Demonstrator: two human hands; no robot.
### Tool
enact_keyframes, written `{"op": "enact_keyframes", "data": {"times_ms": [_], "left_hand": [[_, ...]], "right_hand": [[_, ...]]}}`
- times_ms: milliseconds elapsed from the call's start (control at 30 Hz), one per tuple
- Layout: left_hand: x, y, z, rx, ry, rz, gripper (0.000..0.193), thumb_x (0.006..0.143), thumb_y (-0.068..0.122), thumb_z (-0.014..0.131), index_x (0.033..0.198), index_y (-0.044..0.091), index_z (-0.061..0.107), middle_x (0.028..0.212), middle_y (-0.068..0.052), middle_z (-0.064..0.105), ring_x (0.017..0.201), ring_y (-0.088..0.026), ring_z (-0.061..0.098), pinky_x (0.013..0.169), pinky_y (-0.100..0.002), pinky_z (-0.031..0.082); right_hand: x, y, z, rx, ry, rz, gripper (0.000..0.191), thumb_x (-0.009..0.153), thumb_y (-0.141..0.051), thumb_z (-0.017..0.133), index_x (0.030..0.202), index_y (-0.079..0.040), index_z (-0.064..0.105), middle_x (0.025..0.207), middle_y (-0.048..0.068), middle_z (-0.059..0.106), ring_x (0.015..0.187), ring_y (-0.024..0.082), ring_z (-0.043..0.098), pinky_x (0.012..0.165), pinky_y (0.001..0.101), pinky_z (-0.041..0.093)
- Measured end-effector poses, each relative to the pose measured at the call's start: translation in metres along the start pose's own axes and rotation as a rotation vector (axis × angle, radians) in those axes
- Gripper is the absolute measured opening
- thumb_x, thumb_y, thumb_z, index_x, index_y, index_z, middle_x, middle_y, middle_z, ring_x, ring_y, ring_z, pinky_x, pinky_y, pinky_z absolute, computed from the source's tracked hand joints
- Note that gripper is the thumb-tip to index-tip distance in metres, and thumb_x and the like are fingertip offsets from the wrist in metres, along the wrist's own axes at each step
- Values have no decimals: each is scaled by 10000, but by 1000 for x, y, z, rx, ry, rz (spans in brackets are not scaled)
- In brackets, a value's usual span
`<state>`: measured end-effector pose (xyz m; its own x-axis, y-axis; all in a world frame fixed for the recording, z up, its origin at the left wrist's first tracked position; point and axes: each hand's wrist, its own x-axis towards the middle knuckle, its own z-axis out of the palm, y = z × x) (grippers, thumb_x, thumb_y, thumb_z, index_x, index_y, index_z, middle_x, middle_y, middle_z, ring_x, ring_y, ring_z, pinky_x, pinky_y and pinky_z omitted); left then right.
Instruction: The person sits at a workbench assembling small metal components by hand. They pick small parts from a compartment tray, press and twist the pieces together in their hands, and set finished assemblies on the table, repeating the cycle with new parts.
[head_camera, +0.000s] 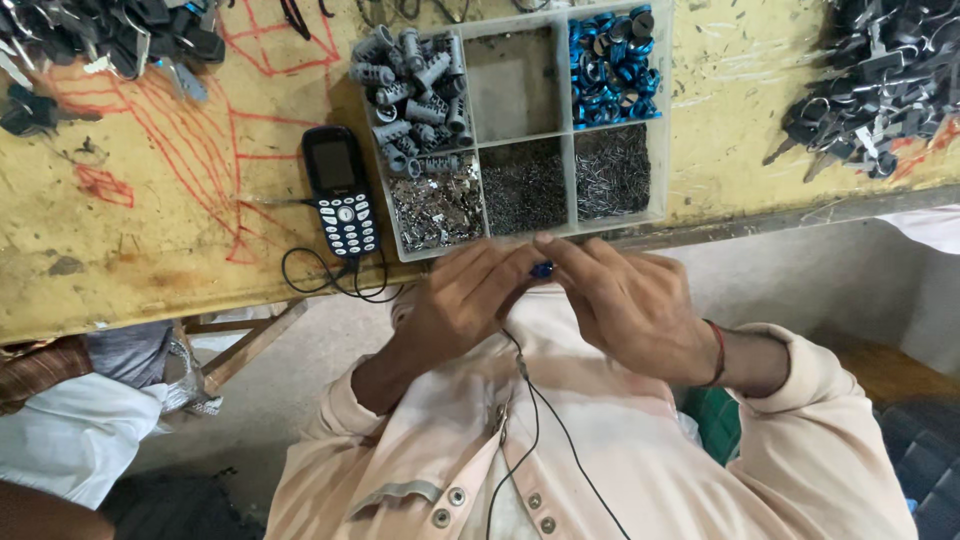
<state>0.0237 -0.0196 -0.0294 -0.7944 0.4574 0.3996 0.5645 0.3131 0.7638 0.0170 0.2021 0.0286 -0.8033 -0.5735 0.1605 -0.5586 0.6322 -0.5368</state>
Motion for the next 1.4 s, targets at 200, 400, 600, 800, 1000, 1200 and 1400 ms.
{"op": "enact_keyframes", "data": {"times_ms": [200,400,600,800,1000,1200,1400], "left_hand": [[-1,-2,6,-333,-38,-88,212,926,46,816,1004,4,623,935,-97,678,874,-269,724,769,-393,597],[1,-7,5,-617,-223,-188,229,882,123,836,1016,51,664,875,-69,709,769,-244,725,676,-377,556],[-5,-2,10,-568,-210,-223,368,956,144,803,1193,56,536,980,-108,719,895,-252,736,777,-379,582],[7,8,19,-846,79,-398,548,996,152,715,1401,107,348,1177,-110,706,1024,-195,728,885,-342,637],[0,-8,-29,226,59,-433,198,941,136,796,1088,107,667,960,-65,722,848,-225,722,707,-361,574],[5,-18,-27,531,-145,-474,109,899,130,737,903,86,637,871,-64,680,831,-258,707,625,-428,548],[3,-21,-22,605,-161,-417,74,915,96,693,896,91,622,881,-62,674,837,-241,712,638,-401,563]], "right_hand": [[-12,-5,-3,-26,-108,-54,684,780,-90,752,1414,25,524,852,96,592,648,235,625,547,387,488],[-20,-8,-1,-6,-269,-10,641,774,-151,784,1377,-59,587,735,50,581,586,224,633,529,376,509],[-4,1,-8,142,-188,-88,678,883,-450,583,1396,-17,487,985,130,667,763,271,680,626,370,526],[-21,40,-14,346,-42,280,759,1141,-598,259,1573,14,381,1193,193,621,938,339,659,805,438,538],[-30,100,-4,-1022,59,389,524,1159,-334,547,1545,19,513,1506,158,357,1365,262,555,1070,331,609],[20,57,-25,227,9,293,170,1039,-21,736,1168,-102,662,1121,56,667,903,211,711,736,316,584],[65,38,25,-182,-289,-36,186,870,-155,689,975,-45,580,911,102,549,823,303,644,568,444,493]]}}
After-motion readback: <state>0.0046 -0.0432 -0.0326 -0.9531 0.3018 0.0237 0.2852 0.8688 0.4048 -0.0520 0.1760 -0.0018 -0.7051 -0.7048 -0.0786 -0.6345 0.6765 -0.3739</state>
